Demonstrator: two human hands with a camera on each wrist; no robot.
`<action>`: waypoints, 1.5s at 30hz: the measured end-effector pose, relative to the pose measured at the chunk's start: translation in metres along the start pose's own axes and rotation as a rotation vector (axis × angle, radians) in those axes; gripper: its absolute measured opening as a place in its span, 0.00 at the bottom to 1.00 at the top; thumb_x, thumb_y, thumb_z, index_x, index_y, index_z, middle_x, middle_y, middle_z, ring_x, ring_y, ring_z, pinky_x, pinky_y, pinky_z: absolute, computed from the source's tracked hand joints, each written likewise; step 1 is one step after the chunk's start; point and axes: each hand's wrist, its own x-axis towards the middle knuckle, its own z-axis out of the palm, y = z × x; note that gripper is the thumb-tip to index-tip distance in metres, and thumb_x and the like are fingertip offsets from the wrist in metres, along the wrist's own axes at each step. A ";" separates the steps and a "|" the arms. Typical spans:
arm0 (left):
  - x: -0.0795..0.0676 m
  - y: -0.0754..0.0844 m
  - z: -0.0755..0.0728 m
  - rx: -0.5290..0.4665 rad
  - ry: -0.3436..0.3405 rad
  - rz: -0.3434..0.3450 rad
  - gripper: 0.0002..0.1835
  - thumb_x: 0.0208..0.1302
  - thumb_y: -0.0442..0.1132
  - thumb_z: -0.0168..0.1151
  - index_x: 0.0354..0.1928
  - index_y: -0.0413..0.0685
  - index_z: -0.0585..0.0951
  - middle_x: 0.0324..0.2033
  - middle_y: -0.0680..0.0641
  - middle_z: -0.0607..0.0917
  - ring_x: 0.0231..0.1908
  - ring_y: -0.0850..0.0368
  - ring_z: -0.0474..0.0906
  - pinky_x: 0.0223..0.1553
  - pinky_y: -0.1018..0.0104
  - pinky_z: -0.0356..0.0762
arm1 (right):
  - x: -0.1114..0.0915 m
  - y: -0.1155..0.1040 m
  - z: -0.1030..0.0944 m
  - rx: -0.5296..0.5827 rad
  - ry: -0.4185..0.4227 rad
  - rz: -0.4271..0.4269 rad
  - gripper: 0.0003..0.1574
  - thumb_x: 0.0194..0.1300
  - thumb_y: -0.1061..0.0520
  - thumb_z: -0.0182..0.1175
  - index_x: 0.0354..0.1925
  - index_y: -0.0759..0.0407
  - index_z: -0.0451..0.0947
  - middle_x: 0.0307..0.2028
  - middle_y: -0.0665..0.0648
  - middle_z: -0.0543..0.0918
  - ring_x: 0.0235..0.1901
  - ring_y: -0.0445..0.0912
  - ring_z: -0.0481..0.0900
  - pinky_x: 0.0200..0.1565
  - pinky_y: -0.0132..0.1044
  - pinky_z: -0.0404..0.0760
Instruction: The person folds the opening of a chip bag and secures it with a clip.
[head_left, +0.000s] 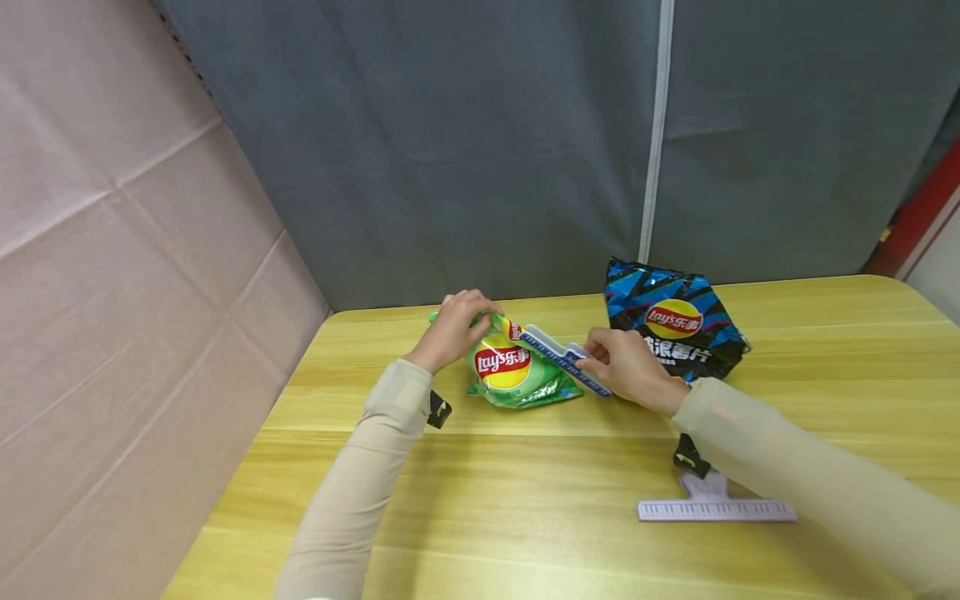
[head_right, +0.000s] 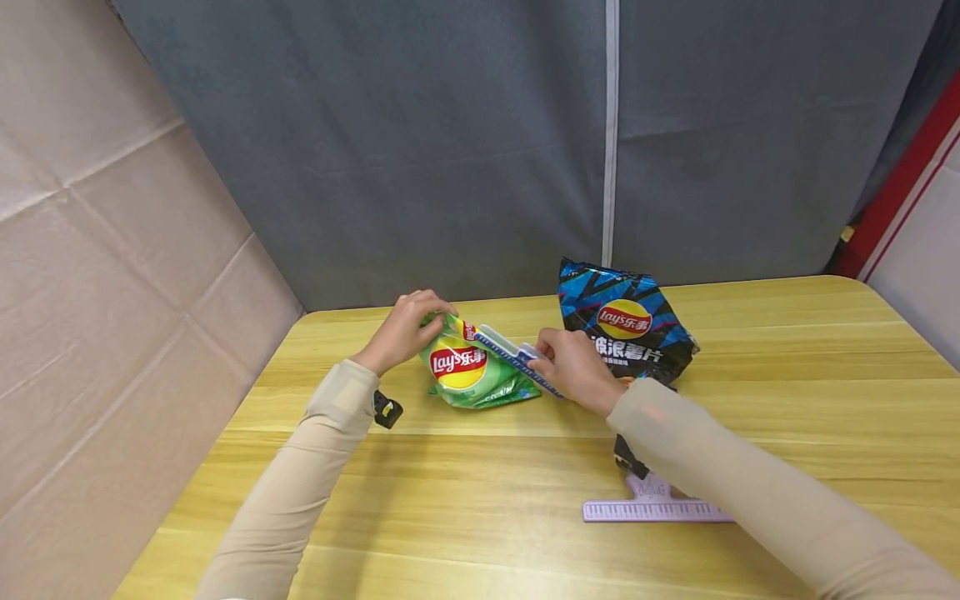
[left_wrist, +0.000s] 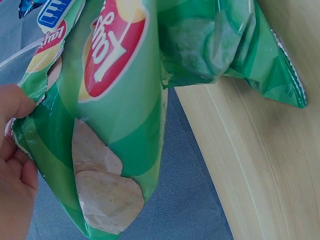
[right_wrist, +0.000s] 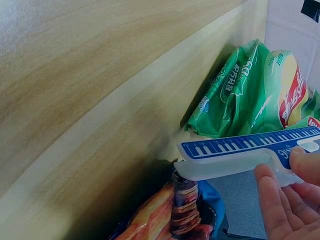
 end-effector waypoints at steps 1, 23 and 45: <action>0.000 0.000 0.000 -0.002 0.001 0.000 0.11 0.59 0.29 0.52 0.38 0.43 0.82 0.33 0.50 0.80 0.35 0.58 0.72 0.43 0.59 0.62 | 0.000 0.000 0.000 -0.001 -0.002 0.001 0.07 0.52 0.61 0.64 0.25 0.62 0.75 0.22 0.53 0.78 0.20 0.42 0.71 0.23 0.33 0.70; -0.001 0.000 0.001 0.009 -0.003 -0.016 0.11 0.60 0.30 0.52 0.39 0.46 0.82 0.32 0.52 0.80 0.35 0.59 0.72 0.44 0.60 0.62 | 0.007 -0.003 0.008 0.004 0.014 -0.040 0.07 0.52 0.60 0.64 0.25 0.63 0.75 0.22 0.53 0.79 0.20 0.41 0.72 0.24 0.33 0.71; -0.003 -0.001 0.002 -0.003 0.016 0.004 0.10 0.59 0.31 0.55 0.40 0.45 0.82 0.35 0.51 0.81 0.39 0.58 0.74 0.48 0.59 0.62 | 0.016 -0.012 0.009 -0.015 -0.020 -0.003 0.08 0.53 0.59 0.63 0.29 0.63 0.76 0.25 0.54 0.79 0.23 0.43 0.73 0.28 0.35 0.74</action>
